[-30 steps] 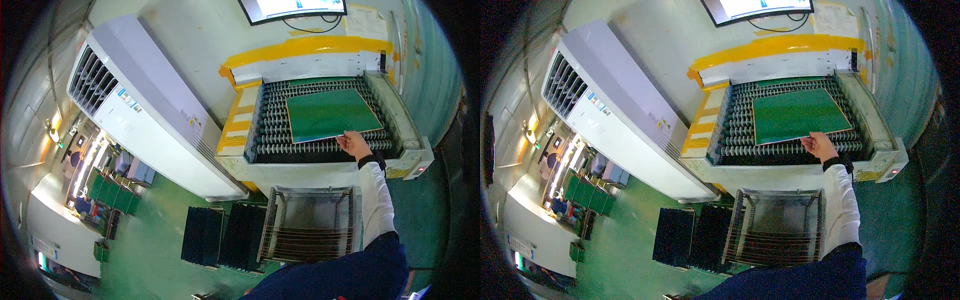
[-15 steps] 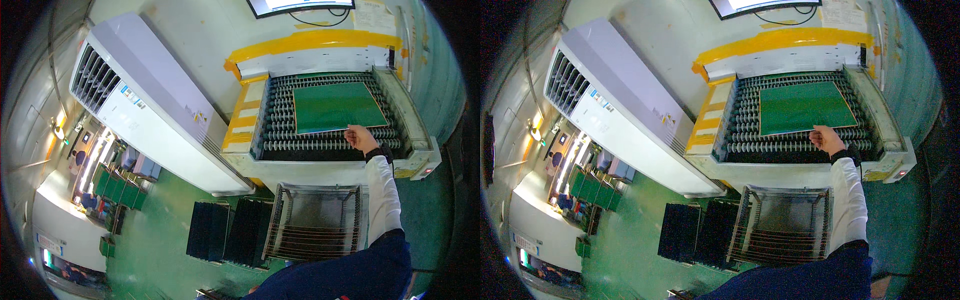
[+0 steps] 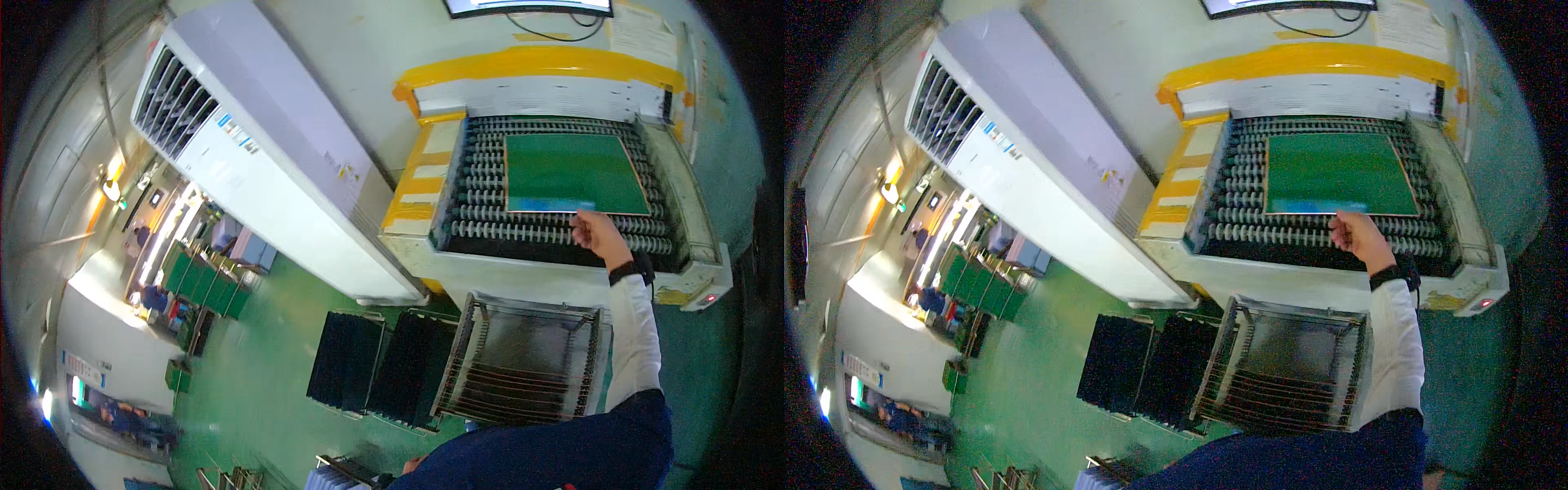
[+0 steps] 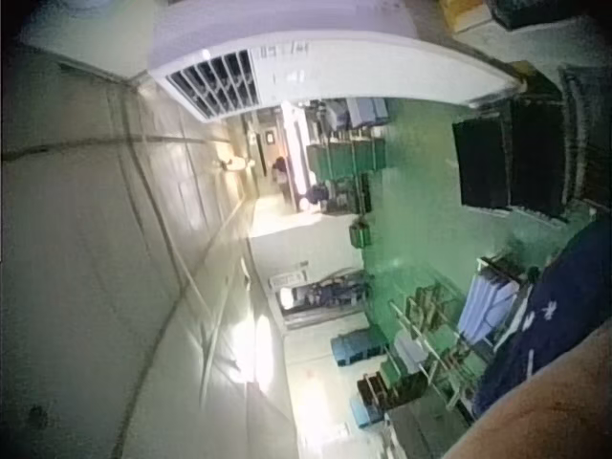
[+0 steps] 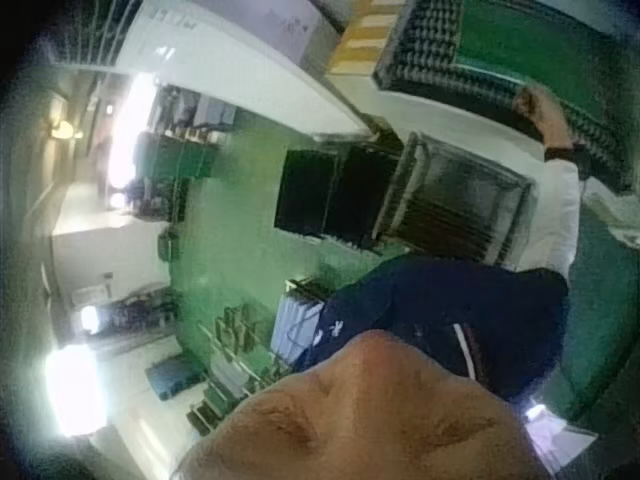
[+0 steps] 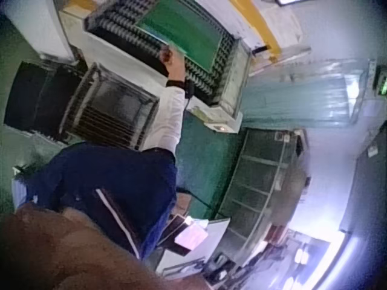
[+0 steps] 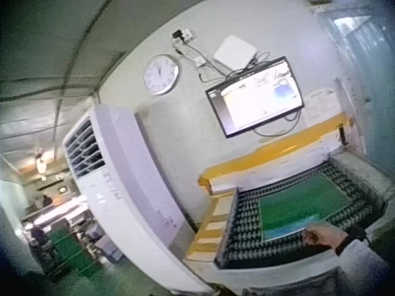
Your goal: Transferring and loading green PCB panels into an automated processing machine using a metal rack cart.
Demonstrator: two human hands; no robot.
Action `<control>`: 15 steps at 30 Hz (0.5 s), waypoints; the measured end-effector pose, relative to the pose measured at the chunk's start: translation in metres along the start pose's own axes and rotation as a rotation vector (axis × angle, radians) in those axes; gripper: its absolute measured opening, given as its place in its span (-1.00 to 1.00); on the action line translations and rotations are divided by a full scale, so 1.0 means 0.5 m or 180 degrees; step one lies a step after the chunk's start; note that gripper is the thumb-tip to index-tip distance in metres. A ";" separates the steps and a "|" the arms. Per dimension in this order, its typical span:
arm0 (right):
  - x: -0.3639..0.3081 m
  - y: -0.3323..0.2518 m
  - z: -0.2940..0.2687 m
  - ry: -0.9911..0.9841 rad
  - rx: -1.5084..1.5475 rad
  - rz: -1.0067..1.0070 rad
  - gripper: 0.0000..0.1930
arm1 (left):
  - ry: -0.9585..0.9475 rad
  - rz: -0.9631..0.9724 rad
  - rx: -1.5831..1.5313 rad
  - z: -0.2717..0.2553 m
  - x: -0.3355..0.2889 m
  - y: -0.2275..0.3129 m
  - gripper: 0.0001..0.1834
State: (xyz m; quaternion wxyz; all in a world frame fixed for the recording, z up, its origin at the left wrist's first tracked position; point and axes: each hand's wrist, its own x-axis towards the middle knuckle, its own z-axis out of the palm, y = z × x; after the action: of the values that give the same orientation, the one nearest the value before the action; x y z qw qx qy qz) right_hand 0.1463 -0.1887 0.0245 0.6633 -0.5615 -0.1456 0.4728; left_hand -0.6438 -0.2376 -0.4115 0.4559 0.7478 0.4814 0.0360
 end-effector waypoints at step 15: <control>-0.218 0.519 0.115 -0.1381 -0.3856 0.0368 -0.64 | -0.0173 -0.1765 -0.0838 -0.077 -0.102 0.245 -0.48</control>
State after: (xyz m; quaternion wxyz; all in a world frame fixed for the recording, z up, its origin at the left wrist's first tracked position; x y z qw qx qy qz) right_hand -0.0715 -0.2600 -0.1490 0.1578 -0.7350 -0.4870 0.4446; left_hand -0.6057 -0.2659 -0.2815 0.5540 0.5230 0.6459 -0.0477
